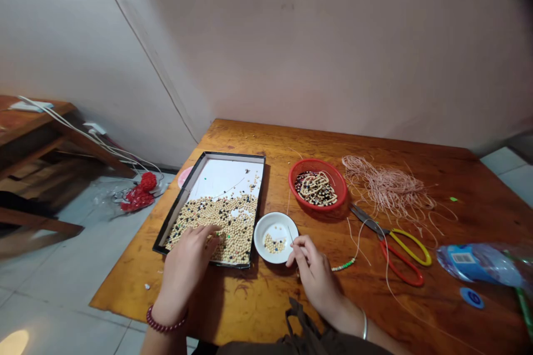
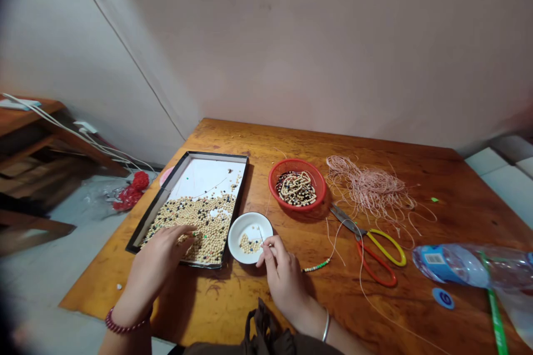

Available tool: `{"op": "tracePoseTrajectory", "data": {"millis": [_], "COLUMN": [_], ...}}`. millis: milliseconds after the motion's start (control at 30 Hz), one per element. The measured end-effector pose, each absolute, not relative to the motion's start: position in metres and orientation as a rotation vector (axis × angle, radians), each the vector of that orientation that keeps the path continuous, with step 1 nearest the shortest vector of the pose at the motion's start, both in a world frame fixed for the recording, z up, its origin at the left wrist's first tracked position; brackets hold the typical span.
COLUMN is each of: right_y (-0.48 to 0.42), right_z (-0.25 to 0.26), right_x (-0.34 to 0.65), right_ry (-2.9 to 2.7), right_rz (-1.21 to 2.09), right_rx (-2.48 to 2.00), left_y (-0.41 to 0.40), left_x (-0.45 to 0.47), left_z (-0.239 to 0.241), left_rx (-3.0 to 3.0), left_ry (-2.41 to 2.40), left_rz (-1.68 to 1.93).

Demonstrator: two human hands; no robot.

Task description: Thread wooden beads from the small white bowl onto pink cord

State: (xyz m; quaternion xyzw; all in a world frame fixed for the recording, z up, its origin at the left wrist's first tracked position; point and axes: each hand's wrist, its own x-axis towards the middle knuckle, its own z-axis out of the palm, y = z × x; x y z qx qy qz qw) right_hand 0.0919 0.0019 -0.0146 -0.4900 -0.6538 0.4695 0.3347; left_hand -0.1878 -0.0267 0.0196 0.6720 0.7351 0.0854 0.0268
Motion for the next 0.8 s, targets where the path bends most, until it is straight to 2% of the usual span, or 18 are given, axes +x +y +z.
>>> {"op": "tracePoseTrajectory", "data": {"millis": [367, 800], "right_y": [0.002, -0.005], "right_z": [-0.022, -0.026], "right_x": [0.092, 0.088], "right_ry": [-1.568, -1.602], "right_rz": [1.207, 1.247], "right_rx": [-1.289, -1.26], "left_y": [-0.008, 0.003], "left_x": [-0.174, -0.156], "left_z": [0.01, 0.001], "left_rx": [2.205, 2.146], "left_ry": [2.026, 2.051], "left_rz": [0.327, 0.355]}}
